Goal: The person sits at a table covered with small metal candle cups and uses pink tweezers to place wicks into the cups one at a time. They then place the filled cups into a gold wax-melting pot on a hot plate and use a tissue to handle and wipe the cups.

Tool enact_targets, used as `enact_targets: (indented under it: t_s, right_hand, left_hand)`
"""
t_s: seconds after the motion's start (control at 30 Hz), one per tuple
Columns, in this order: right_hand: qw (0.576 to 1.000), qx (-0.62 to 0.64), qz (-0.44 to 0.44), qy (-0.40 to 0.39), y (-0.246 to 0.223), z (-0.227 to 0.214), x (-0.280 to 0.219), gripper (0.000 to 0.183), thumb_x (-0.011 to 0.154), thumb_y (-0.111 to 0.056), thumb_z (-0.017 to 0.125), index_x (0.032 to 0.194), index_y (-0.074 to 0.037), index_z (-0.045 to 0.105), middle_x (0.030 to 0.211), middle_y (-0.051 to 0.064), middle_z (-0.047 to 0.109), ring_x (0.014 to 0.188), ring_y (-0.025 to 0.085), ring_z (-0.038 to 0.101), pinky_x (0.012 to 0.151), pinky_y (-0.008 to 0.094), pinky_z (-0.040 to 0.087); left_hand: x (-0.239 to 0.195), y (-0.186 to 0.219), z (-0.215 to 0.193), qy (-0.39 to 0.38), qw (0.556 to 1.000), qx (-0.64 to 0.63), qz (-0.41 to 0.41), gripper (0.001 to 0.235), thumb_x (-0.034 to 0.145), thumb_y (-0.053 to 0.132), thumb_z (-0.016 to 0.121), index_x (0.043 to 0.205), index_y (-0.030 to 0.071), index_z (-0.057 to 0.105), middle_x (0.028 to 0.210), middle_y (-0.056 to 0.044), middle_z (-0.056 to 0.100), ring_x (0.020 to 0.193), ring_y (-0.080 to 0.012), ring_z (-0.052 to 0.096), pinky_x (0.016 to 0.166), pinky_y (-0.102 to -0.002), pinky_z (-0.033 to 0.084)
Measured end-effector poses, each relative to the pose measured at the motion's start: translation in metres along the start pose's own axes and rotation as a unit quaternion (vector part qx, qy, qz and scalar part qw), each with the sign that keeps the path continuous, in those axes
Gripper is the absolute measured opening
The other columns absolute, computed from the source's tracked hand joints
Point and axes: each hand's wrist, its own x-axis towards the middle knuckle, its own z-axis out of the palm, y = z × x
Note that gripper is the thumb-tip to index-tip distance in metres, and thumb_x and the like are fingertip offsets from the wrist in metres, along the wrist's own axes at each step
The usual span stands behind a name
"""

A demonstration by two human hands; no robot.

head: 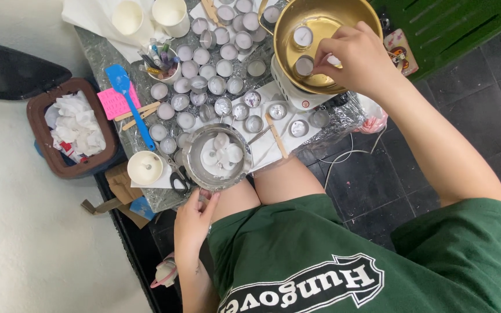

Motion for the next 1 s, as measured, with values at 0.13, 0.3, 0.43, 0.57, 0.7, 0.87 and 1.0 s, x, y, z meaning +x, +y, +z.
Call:
enact_targets:
  t_s: [0.13, 0.3, 0.43, 0.57, 0.7, 0.87, 1.0]
  right_hand:
    - [0.999, -0.039, 0.011, 0.002, 0.000, 0.004, 0.001, 0.014, 0.091, -0.022, 0.086, 0.090, -0.017, 0.072, 0.086, -0.001, 0.065, 0.083, 0.022, 0.056, 0.082, 0.036, 0.041]
    - [0.997, -0.077, -0.013, 0.019, 0.004, 0.002, -0.006, 0.020, 0.096, -0.028, 0.087, 0.093, -0.016, 0.071, 0.075, -0.001, 0.060, 0.074, 0.019, 0.056, 0.083, 0.036, 0.040]
    - [0.997, -0.081, -0.005, 0.010, 0.002, -0.007, -0.011, 0.021, 0.096, -0.028, 0.088, 0.091, -0.016, 0.071, 0.071, -0.001, 0.058, 0.079, 0.020, 0.057, 0.082, 0.036, 0.040]
    - [0.996, -0.084, -0.010, 0.025, 0.004, -0.010, -0.016, 0.021, 0.095, -0.028, 0.088, 0.093, -0.016, 0.071, 0.074, -0.002, 0.059, 0.078, 0.019, 0.058, 0.087, 0.036, 0.042]
    - [0.997, -0.072, -0.002, 0.028, 0.004, -0.013, -0.018, 0.020, 0.095, -0.027, 0.089, 0.093, -0.017, 0.071, 0.075, -0.002, 0.059, 0.079, 0.020, 0.058, 0.085, 0.037, 0.043]
    - [0.995, -0.085, 0.011, 0.058, -0.006, -0.020, -0.030, 0.015, 0.092, -0.021, 0.088, 0.093, -0.019, 0.073, 0.076, -0.002, 0.059, 0.079, 0.020, 0.056, 0.080, 0.034, 0.042]
    - [0.986, -0.126, 0.014, 0.109, -0.017, -0.028, -0.033, 0.015, 0.086, -0.014, 0.088, 0.091, -0.018, 0.074, 0.075, 0.000, 0.059, 0.074, 0.020, 0.053, 0.078, 0.033, 0.041]
  left_hand:
    - [0.000, -0.001, 0.001, 0.000, 1.000, 0.001, 0.001, 0.034, 0.089, 0.041, 0.071, 0.093, 0.007, 0.068, 0.053, -0.010, 0.060, 0.044, -0.0219, 0.053, 0.048, -0.036, 0.040]
    - [-0.001, 0.000, 0.000, 0.008, 1.000, -0.003, 0.005, 0.033, 0.088, 0.039, 0.073, 0.095, 0.007, 0.068, 0.054, -0.011, 0.059, 0.044, -0.0222, 0.052, 0.048, -0.035, 0.041]
    - [-0.001, 0.001, 0.000, 0.006, 1.000, -0.010, 0.007, 0.033, 0.089, 0.039, 0.073, 0.094, 0.007, 0.068, 0.054, -0.011, 0.060, 0.044, -0.0217, 0.053, 0.048, -0.035, 0.041]
    - [0.000, -0.001, 0.002, 0.011, 1.000, -0.010, 0.011, 0.033, 0.089, 0.039, 0.073, 0.094, 0.007, 0.068, 0.054, -0.011, 0.060, 0.044, -0.0218, 0.052, 0.048, -0.035, 0.041]
    - [-0.001, 0.000, 0.002, 0.010, 1.000, -0.016, 0.011, 0.032, 0.089, 0.038, 0.073, 0.094, 0.007, 0.068, 0.055, -0.009, 0.061, 0.044, -0.0205, 0.053, 0.048, -0.034, 0.041]
    - [0.000, 0.000, 0.002, 0.010, 1.000, -0.017, 0.005, 0.031, 0.089, 0.038, 0.073, 0.095, 0.008, 0.068, 0.055, -0.009, 0.061, 0.044, -0.0214, 0.053, 0.048, -0.034, 0.041]
    - [-0.002, -0.001, 0.003, 0.029, 0.999, -0.021, 0.028, 0.032, 0.088, 0.039, 0.072, 0.095, 0.009, 0.068, 0.056, -0.009, 0.063, 0.045, -0.0230, 0.058, 0.049, -0.034, 0.043]
